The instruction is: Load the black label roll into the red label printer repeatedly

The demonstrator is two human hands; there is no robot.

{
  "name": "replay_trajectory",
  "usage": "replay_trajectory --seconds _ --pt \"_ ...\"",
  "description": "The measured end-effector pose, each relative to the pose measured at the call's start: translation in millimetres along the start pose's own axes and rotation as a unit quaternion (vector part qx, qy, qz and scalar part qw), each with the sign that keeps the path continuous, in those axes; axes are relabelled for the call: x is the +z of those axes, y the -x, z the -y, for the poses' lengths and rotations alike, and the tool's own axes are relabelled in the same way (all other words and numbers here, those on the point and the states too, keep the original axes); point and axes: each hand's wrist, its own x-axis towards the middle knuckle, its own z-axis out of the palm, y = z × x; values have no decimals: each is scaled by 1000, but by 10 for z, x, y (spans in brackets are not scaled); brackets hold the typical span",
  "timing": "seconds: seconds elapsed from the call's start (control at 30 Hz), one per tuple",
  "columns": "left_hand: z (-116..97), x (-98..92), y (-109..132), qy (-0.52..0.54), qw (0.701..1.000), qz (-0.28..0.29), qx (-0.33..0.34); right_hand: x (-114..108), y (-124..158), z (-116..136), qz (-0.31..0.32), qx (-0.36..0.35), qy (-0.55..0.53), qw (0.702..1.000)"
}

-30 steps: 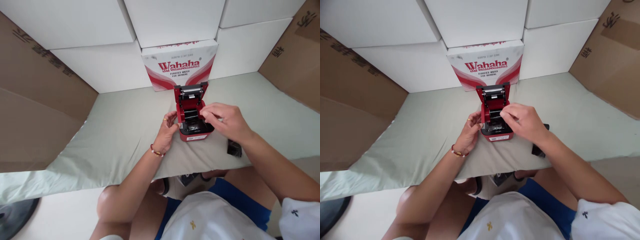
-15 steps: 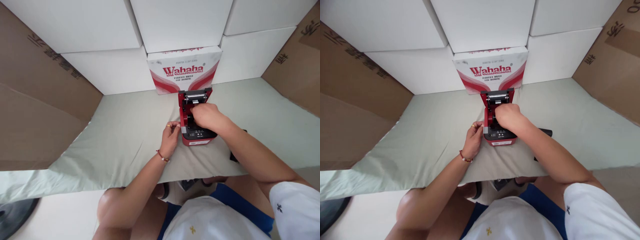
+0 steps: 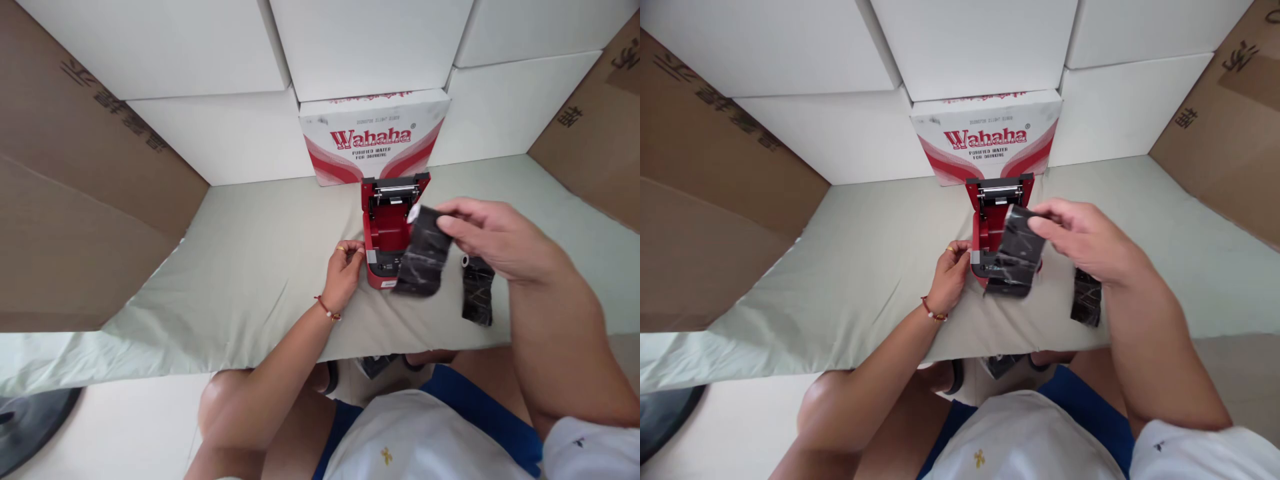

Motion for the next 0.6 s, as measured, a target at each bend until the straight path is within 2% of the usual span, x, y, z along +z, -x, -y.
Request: replay_trajectory --seconds 0.07,0.13,0.23,0.3,0.37,0.43,0.5,0.53,0.6 --pt "6 -2 -2 3 1000 -2 0 -180 215 -157 -47 39 -79 995" --pt "9 -5 -3 0 1000 0 2 -283 379 -383 -77 92 -107 987" --pt "14 -11 -2 -7 1000 1 9 -234 514 -741 -30 153 -105 982" --pt "21 -15 -1 -8 1000 1 8 -126 560 -913 6 155 -84 984" --pt "29 -20 -1 -6 1000 2 3 -54 594 -1014 -16 136 -47 989" --pt "36 -27 -1 -7 1000 3 0 -78 621 -1082 -104 127 8 986" --pt "39 -34 -2 -12 1000 3 -1 -190 638 -1167 -189 120 100 969" --pt "40 -38 -2 -13 1000 3 -2 -260 640 -1222 -207 114 152 960" --pt "37 -41 -2 -12 1000 4 -2 -381 635 -1351 -187 104 235 948"
